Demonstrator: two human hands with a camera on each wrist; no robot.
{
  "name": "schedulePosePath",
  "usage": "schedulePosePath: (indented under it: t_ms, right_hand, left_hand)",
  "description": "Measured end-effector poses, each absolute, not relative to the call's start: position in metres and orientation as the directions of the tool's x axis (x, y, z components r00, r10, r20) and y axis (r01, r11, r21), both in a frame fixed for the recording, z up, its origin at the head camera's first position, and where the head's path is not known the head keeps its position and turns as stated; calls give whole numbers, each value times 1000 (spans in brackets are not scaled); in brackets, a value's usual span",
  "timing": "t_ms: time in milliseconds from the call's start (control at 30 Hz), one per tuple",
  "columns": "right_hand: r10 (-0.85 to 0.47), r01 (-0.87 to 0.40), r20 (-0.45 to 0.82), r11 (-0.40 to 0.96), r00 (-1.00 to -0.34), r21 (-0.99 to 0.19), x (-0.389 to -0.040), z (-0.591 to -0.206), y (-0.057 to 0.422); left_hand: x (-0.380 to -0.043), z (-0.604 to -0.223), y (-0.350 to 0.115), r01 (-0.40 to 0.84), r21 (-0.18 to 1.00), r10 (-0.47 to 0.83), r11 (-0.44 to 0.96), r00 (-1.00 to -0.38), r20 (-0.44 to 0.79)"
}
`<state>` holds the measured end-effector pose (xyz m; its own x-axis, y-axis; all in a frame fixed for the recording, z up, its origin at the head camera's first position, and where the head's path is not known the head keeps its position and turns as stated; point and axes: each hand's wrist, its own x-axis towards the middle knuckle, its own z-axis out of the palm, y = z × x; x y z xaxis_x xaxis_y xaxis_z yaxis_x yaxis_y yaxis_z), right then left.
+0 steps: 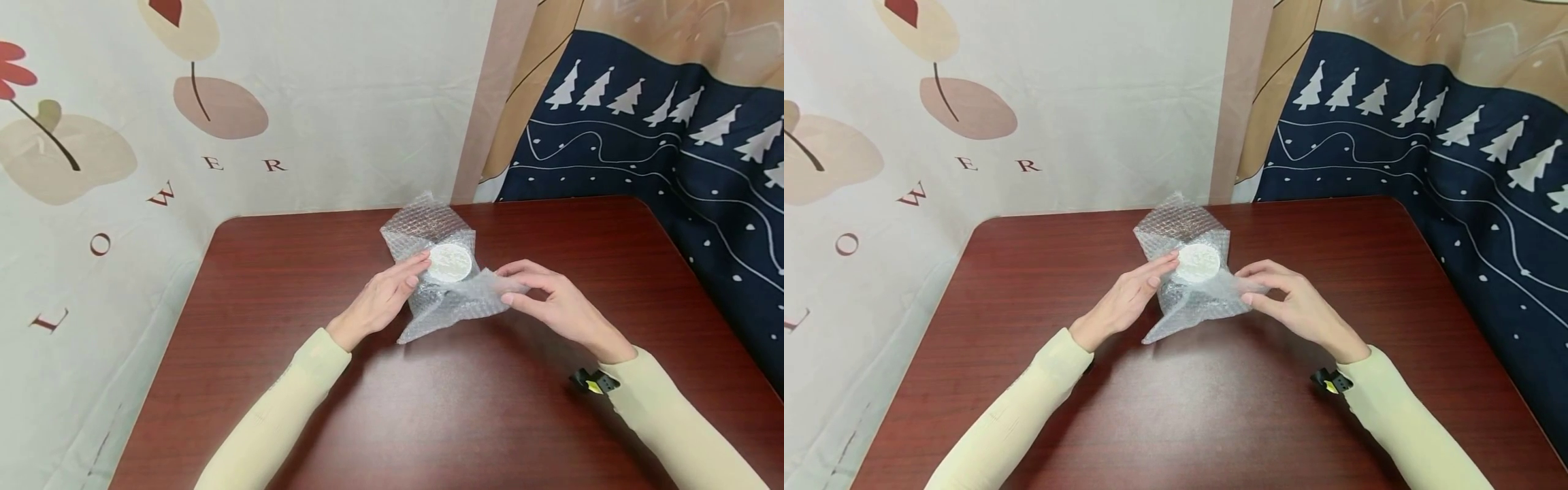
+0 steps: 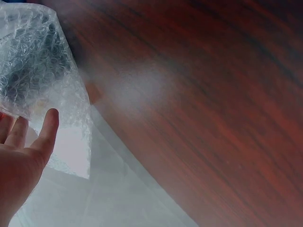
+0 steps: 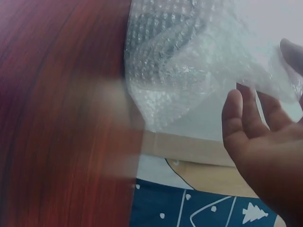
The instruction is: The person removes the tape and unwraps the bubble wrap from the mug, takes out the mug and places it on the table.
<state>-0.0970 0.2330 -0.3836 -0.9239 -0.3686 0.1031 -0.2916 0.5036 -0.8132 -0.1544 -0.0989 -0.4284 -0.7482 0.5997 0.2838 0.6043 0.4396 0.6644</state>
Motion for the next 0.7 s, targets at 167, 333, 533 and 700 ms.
schedulePosePath:
  t_ms: [167, 333, 533, 700]
  right_hand:
    - [-490, -384, 147, 427, -859, -819, -91, -386, 240]
    - [-591, -425, 147, 365, -794, -829, -85, -389, 245]
    - [-694, -488, 165, 298, -700, -820, -80, -392, 247]
    - [-745, -533, 139, 320, -652, -784, -76, -394, 245]
  left_hand:
    - [-155, -430, -99, 611, 662, 600, 434, -744, 293]
    - [-155, -430, -99, 612, 661, 601, 434, -744, 294]
    - [-156, -431, -99, 614, 661, 601, 432, -742, 296]
    - [-156, -430, -99, 607, 667, 599, 432, -746, 291]
